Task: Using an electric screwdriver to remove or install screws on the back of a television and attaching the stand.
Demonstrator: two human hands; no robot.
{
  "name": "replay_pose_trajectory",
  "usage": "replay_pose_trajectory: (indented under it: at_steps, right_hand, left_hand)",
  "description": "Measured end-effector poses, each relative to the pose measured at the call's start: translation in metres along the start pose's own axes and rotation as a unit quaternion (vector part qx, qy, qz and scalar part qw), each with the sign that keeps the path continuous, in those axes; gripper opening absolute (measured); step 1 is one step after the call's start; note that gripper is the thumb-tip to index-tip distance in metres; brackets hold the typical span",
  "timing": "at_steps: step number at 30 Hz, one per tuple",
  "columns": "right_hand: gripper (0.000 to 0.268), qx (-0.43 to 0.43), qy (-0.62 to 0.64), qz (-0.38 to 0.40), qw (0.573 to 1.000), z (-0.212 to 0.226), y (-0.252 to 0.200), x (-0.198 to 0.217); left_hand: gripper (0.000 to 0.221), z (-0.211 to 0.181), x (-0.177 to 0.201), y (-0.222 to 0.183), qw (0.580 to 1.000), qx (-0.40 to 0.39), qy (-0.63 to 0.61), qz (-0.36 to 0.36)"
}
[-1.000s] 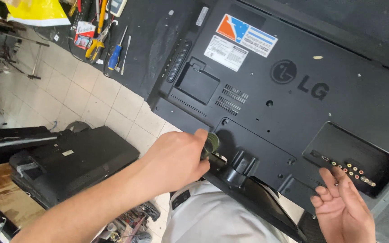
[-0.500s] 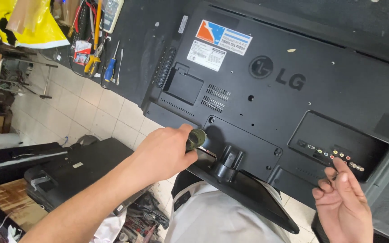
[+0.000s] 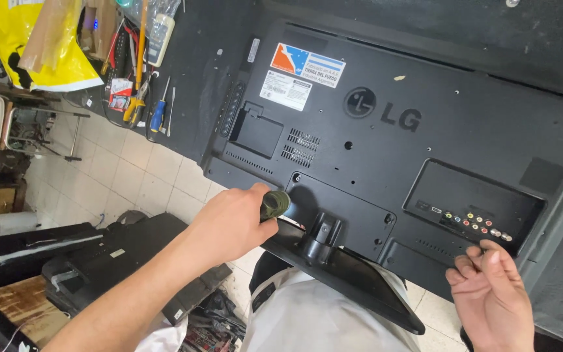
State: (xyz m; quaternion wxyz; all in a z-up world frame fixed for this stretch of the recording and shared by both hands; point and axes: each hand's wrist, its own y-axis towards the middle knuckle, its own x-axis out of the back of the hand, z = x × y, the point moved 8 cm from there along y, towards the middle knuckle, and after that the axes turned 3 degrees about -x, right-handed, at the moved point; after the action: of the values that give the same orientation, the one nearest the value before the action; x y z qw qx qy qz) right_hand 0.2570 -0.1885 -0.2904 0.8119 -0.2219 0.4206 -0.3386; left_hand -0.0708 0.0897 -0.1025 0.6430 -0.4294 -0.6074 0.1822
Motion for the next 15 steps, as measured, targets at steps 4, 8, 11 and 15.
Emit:
replay_pose_trajectory:
  at_steps: [4, 8, 11, 15]
  right_hand:
    - [0.019, -0.008, -0.024, -0.016, 1.000, 0.008, -0.006, -0.018]
    - [0.022, -0.009, -0.029, -0.018, 0.999, 0.008, -0.007, -0.019]
    - [0.024, -0.012, -0.030, -0.021, 0.999, 0.006, -0.006, -0.017]
    - [0.022, -0.014, -0.015, -0.010, 1.000, 0.003, -0.003, -0.015]
  left_hand:
    - [0.037, 0.002, 0.003, -0.001, 1.000, 0.019, -0.021, 0.002]
    - [0.034, 0.001, 0.004, -0.002, 1.000, 0.004, -0.023, -0.009]
    - [0.040, 0.001, 0.005, -0.003, 0.999, 0.024, -0.032, 0.000]
    - [0.041, 0.001, 0.004, -0.003, 0.999, 0.024, -0.032, 0.000]
